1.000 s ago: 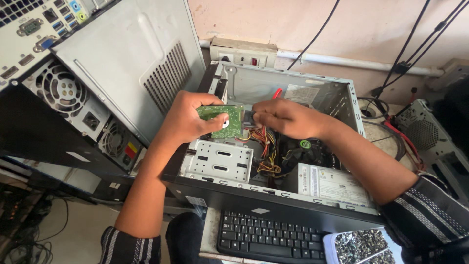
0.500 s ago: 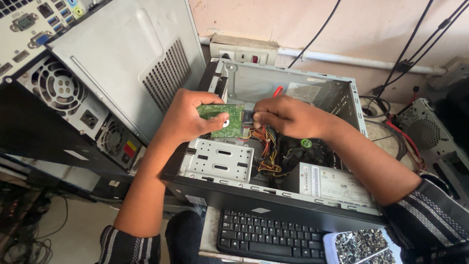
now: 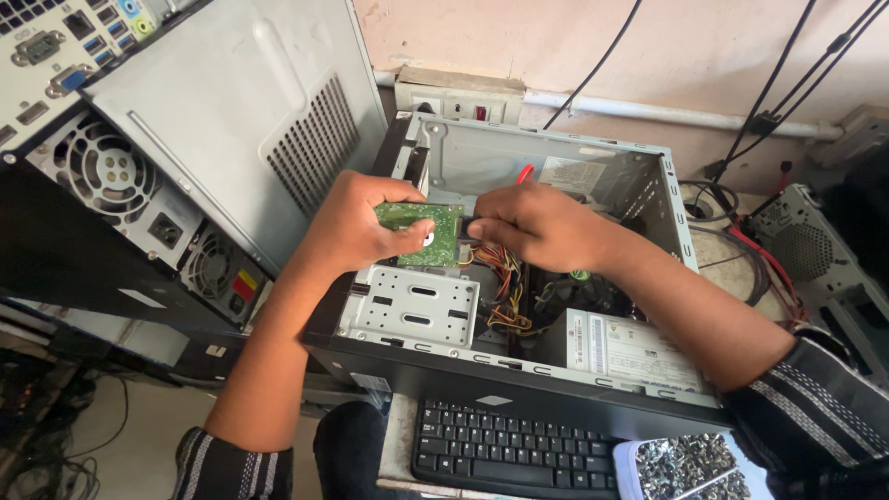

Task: The person removes a hard drive from a computer case, disconnects cables, and then reinstalls it by connecting power and data cables and securing it with screws. The person uses a screwdriver to tighten screws on the drive and case.

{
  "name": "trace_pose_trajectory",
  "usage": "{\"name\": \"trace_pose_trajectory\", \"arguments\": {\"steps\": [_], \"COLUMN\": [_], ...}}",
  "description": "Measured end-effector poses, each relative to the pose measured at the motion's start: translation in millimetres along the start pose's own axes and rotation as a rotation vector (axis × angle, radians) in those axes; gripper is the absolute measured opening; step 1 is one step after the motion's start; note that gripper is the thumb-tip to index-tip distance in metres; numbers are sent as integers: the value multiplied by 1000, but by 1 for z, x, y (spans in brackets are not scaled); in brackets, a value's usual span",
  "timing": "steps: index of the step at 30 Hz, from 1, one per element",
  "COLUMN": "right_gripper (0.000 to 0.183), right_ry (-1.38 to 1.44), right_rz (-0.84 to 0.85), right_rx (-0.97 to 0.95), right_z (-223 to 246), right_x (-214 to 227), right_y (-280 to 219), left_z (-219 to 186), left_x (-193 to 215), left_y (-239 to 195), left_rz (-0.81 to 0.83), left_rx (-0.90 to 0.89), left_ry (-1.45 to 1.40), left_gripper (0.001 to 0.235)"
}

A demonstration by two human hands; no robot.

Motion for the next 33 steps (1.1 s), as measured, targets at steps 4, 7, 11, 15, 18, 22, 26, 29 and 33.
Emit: {"name": "trace_pose_trajectory", "arguments": {"steps": [4, 7, 11, 15, 18, 22, 26, 29, 33], "right_gripper": [32, 32, 33, 37, 32, 43, 35, 26, 18], "right_ry": [16, 60, 77, 85, 141, 171, 163, 103, 68], "right_rz": [0, 4, 4, 85, 118, 17, 7, 33, 82], "right_rx": [39, 24, 18, -62, -424, -272, -132, -84, -42], "right_z": [-3, -7, -6, -6, -13, -18, -25, -33, -39], "right_x": [-1, -3, -7, -3, 3, 6, 5, 13, 17], "right_y": [-1, -1, 1, 2, 1, -2, -6, -11, -17], "left_z": [0, 1, 1, 1, 1, 5, 6, 6, 6], "left_x": [-1, -3, -2, -2, 0, -3, -3, -2, -3], "left_y": [3, 5, 5, 5, 5, 2, 0, 0, 0], "left_rz": [14, 35, 52, 55, 43, 17, 27, 27, 56], "left_rx": [-16, 1, 10, -4, -44, -42, -44, -42, -34], "left_ry": [-9, -5, -15, 15, -14, -29, -57, -66, -87], "left_gripper": [30, 29, 29, 28, 28, 30, 30, 30, 28]}}
Point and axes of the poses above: each hand's wrist, its own y-axis towards the middle knuckle, its own x-axis out of the back of the hand, z = x × y, the point moved 2 cm from there along y, towards the middle knuckle, and after that the axes turned 15 degrees about x, right-handed, at the moved point
